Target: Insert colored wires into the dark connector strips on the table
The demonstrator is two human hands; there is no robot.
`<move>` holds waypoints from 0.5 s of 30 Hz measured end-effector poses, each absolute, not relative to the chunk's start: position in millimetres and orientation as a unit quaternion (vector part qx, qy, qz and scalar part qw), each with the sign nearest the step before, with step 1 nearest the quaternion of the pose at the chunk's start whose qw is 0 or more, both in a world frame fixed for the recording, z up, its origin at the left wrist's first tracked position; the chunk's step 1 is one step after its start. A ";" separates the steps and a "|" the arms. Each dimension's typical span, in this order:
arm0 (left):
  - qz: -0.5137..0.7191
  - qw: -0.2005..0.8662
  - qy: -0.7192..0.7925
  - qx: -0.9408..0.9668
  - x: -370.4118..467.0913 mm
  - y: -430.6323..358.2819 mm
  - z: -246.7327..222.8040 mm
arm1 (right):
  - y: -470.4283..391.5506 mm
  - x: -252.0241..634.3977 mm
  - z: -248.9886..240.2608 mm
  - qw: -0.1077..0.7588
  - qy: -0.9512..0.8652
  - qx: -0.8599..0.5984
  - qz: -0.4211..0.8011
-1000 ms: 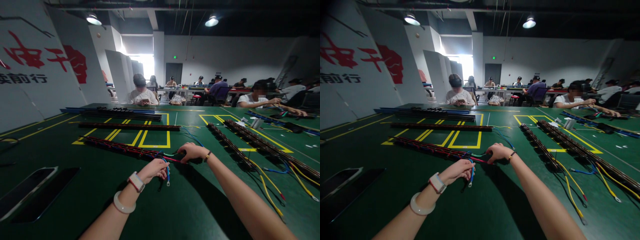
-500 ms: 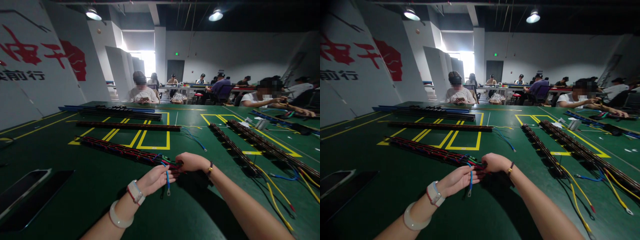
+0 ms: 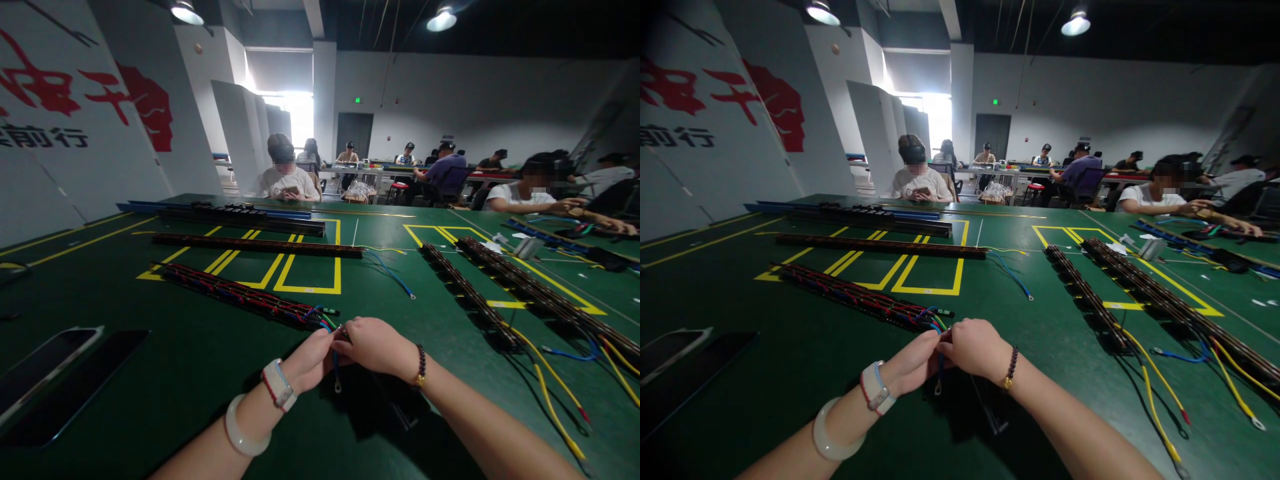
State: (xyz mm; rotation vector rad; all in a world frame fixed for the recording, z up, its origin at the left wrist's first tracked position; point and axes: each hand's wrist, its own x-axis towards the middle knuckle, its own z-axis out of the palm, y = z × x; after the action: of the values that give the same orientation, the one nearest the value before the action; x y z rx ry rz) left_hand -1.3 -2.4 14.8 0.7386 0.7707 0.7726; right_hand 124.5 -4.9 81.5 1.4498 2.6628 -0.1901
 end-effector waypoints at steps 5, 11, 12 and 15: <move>0.366 0.774 0.388 0.341 -0.2 -4.0 17.6 | -16.6 115.5 78.9 0.054 0.867 0.495 -0.018; 0.337 0.802 0.367 0.330 -2.7 -5.3 14.8 | -10.9 122.0 80.0 0.069 0.851 0.521 0.006; 0.334 0.806 0.359 0.331 -4.9 -4.7 13.0 | -7.8 125.7 81.5 0.071 0.849 0.524 0.010; 0.345 0.813 0.333 0.331 -13.8 -2.2 6.9 | 3.0 138.8 86.8 0.083 0.851 0.518 0.007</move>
State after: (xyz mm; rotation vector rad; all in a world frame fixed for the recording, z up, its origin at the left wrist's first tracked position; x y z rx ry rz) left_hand -13.8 -2.2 6.9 0.7074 0.7101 0.7358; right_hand 138.8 3.0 86.8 1.5466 2.5409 0.0202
